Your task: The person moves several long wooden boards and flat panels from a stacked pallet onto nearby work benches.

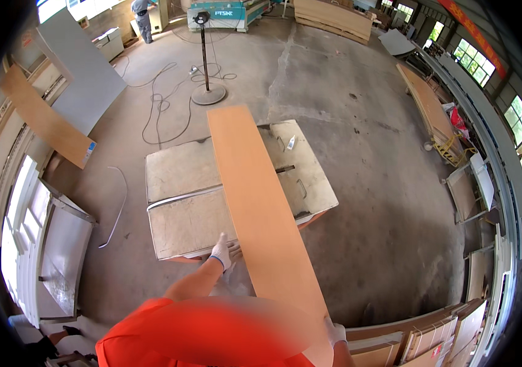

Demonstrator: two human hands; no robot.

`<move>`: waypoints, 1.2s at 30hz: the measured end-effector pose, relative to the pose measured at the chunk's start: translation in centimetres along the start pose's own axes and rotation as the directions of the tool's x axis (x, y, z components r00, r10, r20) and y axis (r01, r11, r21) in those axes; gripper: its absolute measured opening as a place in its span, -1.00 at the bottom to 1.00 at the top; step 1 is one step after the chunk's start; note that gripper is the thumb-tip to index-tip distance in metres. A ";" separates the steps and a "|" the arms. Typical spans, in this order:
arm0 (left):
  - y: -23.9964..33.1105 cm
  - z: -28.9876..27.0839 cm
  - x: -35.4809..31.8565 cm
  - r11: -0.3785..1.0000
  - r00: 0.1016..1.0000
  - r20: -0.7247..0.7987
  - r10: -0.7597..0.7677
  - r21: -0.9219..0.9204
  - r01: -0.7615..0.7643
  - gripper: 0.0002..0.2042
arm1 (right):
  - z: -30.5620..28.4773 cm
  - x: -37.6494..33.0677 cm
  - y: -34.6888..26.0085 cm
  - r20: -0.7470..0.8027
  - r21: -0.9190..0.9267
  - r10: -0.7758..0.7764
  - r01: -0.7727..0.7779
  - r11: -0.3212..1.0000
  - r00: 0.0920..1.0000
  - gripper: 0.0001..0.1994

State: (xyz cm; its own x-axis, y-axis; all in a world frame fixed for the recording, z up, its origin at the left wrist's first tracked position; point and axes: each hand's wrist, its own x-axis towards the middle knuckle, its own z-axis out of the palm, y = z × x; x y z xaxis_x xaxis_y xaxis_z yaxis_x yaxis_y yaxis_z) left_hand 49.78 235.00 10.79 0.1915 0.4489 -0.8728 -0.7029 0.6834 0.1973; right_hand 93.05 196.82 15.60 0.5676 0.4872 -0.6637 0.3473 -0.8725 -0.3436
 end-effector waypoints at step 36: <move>7.4 -11.8 1.7 0.625 0.827 0.036 -0.561 0.673 0.395 -0.32 | 16.9 -2.6 -30.0 0.112 0.243 0.301 -0.320 0.916 0.947 -0.14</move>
State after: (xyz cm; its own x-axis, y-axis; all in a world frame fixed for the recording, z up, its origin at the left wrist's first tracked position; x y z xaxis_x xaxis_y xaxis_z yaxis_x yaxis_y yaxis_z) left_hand 36.84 234.06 5.50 0.5777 0.0084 -0.8162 0.0970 0.9922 0.0789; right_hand 68.49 221.09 16.41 0.5585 0.1946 -0.8063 -0.0449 -0.9636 -0.2637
